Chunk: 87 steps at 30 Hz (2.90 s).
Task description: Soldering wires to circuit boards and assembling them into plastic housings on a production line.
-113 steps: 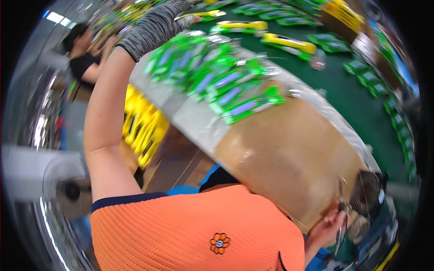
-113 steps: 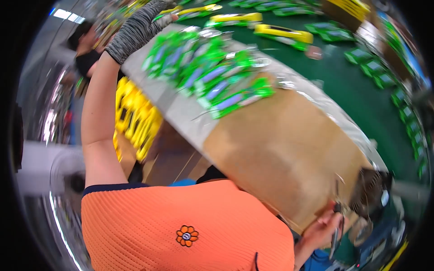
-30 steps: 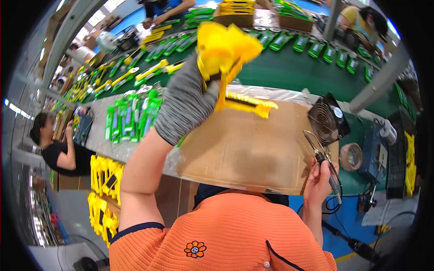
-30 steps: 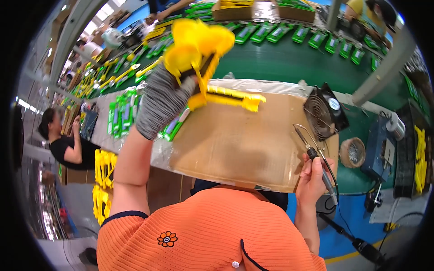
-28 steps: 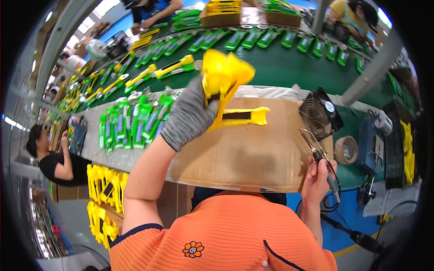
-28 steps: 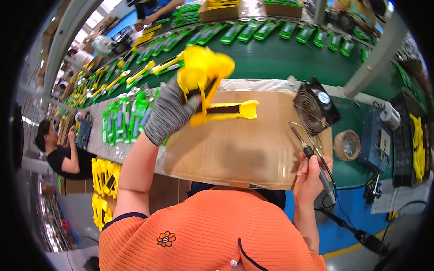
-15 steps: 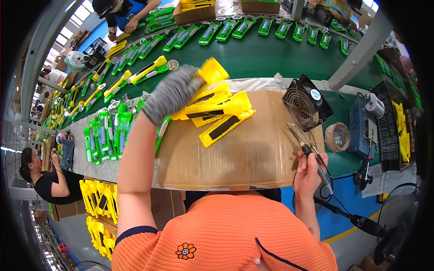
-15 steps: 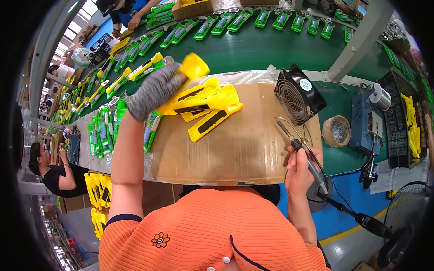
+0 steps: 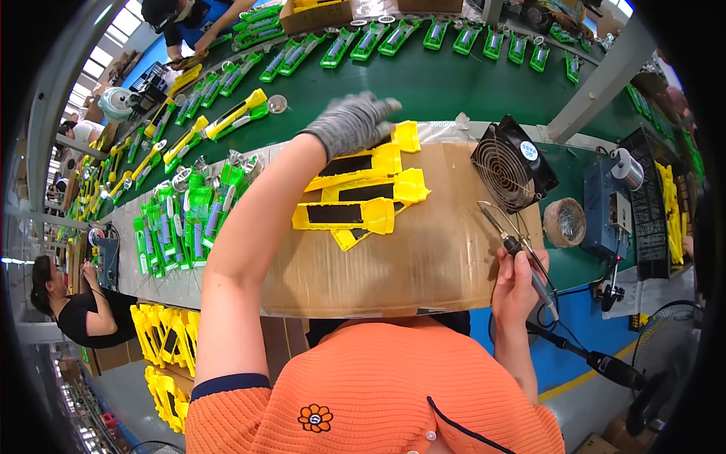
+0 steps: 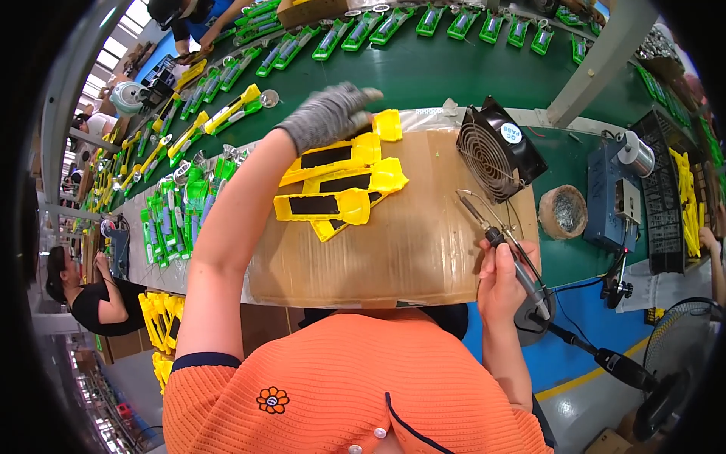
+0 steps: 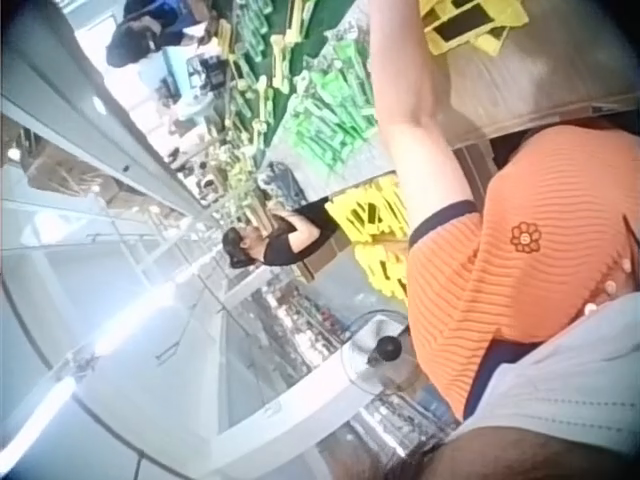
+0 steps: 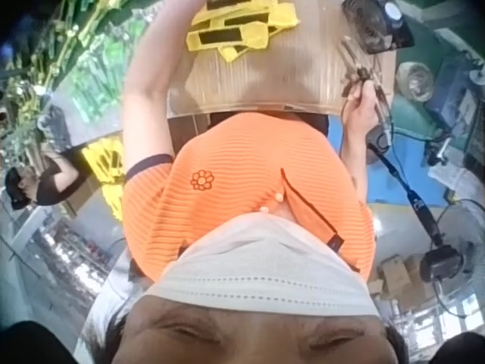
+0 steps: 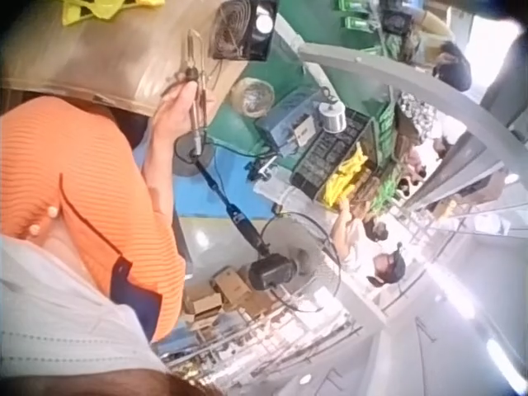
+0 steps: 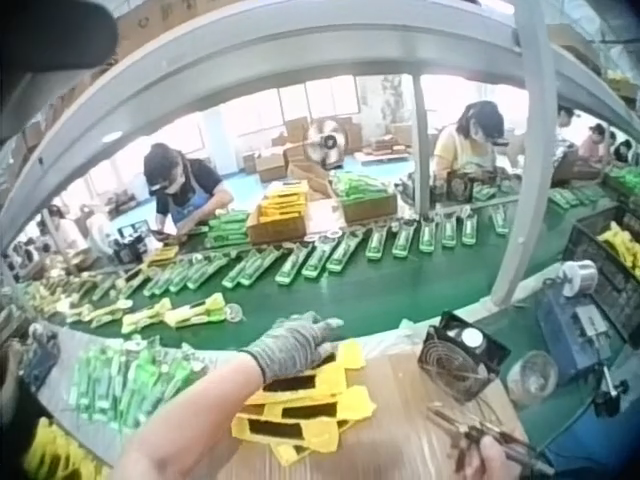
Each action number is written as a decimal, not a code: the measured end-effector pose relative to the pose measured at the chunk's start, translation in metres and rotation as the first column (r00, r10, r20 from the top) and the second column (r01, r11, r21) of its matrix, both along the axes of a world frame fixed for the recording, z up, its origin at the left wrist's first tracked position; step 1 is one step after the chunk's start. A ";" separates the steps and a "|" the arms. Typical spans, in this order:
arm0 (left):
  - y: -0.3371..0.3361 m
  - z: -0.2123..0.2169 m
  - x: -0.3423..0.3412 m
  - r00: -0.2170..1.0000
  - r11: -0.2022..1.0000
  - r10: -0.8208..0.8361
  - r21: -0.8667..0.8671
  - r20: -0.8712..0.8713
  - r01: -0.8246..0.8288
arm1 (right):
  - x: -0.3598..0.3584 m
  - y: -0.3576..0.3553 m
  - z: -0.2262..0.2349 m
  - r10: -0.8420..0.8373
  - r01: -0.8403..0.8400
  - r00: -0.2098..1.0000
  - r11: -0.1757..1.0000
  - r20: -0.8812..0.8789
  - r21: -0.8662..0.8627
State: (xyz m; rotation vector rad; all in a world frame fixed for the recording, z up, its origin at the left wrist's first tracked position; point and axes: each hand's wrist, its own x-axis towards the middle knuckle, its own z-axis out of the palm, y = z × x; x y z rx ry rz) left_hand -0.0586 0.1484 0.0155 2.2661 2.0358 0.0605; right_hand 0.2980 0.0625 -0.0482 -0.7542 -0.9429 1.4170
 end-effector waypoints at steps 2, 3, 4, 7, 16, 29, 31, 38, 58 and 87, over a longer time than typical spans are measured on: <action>-0.030 0.019 0.002 0.978 0.966 -0.087 0.257 0.190 0.036 | 0.003 0.001 -0.004 -0.023 0.023 1.000 1.000 0.001 0.008; -0.049 0.029 0.004 0.963 0.976 -0.128 0.202 0.237 0.080 | 0.004 0.000 -0.004 -0.032 0.032 0.999 0.999 0.007 0.002; -0.073 0.034 0.002 0.947 0.981 -0.158 0.150 0.280 0.119 | 0.003 0.000 -0.003 -0.035 0.035 0.999 0.999 0.003 -0.004; -0.143 0.024 0.010 0.948 0.986 -0.109 0.156 0.299 0.064 | 0.001 0.003 -0.002 -0.016 0.016 1.000 1.000 0.007 -0.005; -0.177 -0.010 0.023 0.948 0.887 -0.044 0.448 0.315 -0.108 | 0.004 0.002 -0.004 0.020 -0.020 0.999 1.000 0.029 0.012; -0.182 -0.026 0.060 0.989 0.982 -0.097 0.170 0.110 0.077 | 0.003 -0.002 0.001 0.011 -0.010 1.000 0.999 0.026 -0.051; -0.178 -0.023 0.057 0.976 0.974 -0.062 0.228 0.206 0.014 | 0.004 0.000 -0.001 0.027 -0.026 1.000 0.998 0.013 -0.055; -0.170 -0.037 0.061 0.946 0.967 -0.020 0.247 0.324 -0.064 | 0.008 0.001 -0.010 0.011 -0.014 0.998 0.999 -0.056 -0.047; 0.123 -0.038 -0.253 0.655 0.656 0.755 0.015 -0.035 -0.755 | 0.001 -0.003 -0.006 -0.115 0.123 0.987 0.990 0.112 -0.069; -0.210 0.053 -0.071 0.719 0.764 0.642 0.142 -0.267 -0.630 | 0.013 0.001 -0.013 0.013 -0.013 0.999 1.000 0.032 0.004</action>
